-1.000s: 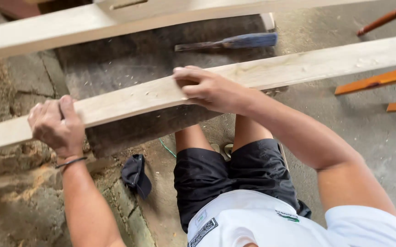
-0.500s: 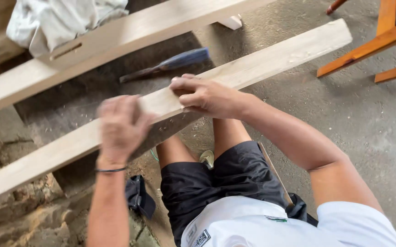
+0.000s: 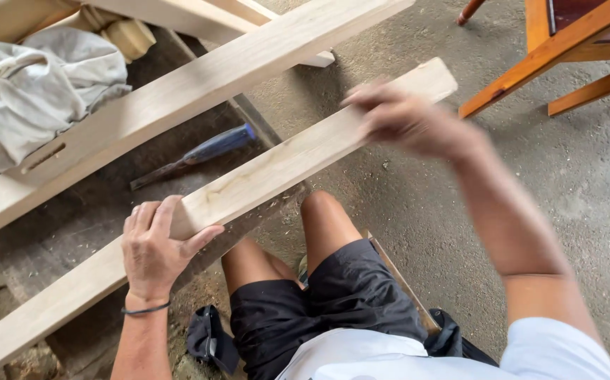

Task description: The person uses a chisel to carve and smooth the edges of a long wooden plank resting on a workbench. They then use a piece of sandpaper to sand the surface of the plank.

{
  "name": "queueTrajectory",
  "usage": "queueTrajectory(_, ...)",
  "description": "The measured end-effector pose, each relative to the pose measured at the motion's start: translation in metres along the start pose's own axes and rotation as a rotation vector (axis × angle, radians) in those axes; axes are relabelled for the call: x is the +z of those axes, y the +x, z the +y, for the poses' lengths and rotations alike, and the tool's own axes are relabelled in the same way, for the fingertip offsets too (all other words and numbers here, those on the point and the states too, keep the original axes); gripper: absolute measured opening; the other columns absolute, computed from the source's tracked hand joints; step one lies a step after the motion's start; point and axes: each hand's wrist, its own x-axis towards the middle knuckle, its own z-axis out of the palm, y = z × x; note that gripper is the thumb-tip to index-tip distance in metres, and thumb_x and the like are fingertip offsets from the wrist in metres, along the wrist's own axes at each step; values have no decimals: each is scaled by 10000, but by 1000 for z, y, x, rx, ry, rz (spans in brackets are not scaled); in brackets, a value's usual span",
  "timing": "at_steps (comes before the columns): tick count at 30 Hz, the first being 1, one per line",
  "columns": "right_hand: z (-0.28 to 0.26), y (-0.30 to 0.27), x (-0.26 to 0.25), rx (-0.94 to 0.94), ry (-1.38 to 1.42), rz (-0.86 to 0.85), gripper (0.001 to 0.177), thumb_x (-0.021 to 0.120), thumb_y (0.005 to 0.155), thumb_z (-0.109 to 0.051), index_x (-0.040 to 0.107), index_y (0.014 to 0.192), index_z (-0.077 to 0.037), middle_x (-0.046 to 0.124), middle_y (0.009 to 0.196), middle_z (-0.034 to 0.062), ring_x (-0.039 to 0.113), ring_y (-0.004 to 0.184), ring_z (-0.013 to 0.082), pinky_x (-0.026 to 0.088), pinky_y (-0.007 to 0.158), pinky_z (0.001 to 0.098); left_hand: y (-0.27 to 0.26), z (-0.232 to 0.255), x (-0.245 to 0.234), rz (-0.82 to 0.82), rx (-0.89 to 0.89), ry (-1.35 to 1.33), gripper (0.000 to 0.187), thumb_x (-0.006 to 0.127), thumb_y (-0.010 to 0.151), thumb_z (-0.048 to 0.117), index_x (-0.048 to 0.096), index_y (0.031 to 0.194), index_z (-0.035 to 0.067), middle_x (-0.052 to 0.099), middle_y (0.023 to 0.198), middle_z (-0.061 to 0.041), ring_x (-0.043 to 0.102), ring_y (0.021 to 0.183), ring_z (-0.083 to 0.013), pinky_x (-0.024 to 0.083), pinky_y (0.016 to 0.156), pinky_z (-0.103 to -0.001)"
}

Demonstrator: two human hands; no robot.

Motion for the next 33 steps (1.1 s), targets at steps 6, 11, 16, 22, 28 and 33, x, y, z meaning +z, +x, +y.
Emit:
queueTrajectory(6, 4, 2, -8, -933, -1012, -298, 132, 467, 846, -174, 500, 801, -53, 491, 1148, 120, 440, 1125, 285, 232, 993, 445, -5, -4, 6, -5, -23, -17, 639, 622, 607, 564, 575, 934, 17, 526, 807, -112, 514, 726, -253, 457, 705, -369)
queueTrajectory(11, -12, -51, -94, -800, -910, 401, 70, 619, 875, 60, 556, 904, 46, 558, 994, 201, 543, 911, 247, 450, 849, 298, -4, -2, 5, 10, -37, -8, 624, 619, 609, 579, 575, 903, 30, 520, 785, -96, 509, 709, -253, 440, 696, -366)
queueTrajectory(16, 5, -39, -61, -1047, -1106, 936, 101, 486, 902, 80, 503, 990, 33, 519, 887, 148, 506, 759, 242, 404, 669, 329, -2, 2, 1, 49, -25, -14, 585, 621, 633, 562, 574, 892, 40, 525, 791, -97, 518, 719, -260, 443, 690, -362)
queueTrajectory(22, 53, -6, -8, -1144, -1085, 938, 125, 445, 885, 16, 488, 1000, 41, 514, 1103, 175, 480, 1069, 305, 303, 960, 390, 0, 1, 0, 52, -61, -8, 602, 596, 592, 596, 568, 858, 56, 502, 732, -89, 512, 684, -258, 443, 655, -369)
queueTrajectory(28, 74, 2, -3, -977, -1003, 1027, 259, 353, 909, -18, 468, 1140, -40, 463, 1225, 108, 380, 1194, 234, 106, 1033, 344, -3, 0, 1, 13, -86, 3, 639, 567, 597, 635, 548, 905, 76, 488, 754, -65, 512, 710, -249, 436, 641, -362)
queueTrajectory(33, 98, 14, 0, -1004, -1065, 1188, 280, 424, 891, 31, 421, 1171, 9, 433, 1230, 166, 398, 1176, 273, 149, 1050, 407, 0, -2, -1, -10, -14, 14, 668, 533, 587, 676, 544, 878, 75, 519, 730, -33, 524, 702, -220, 411, 627, -332)
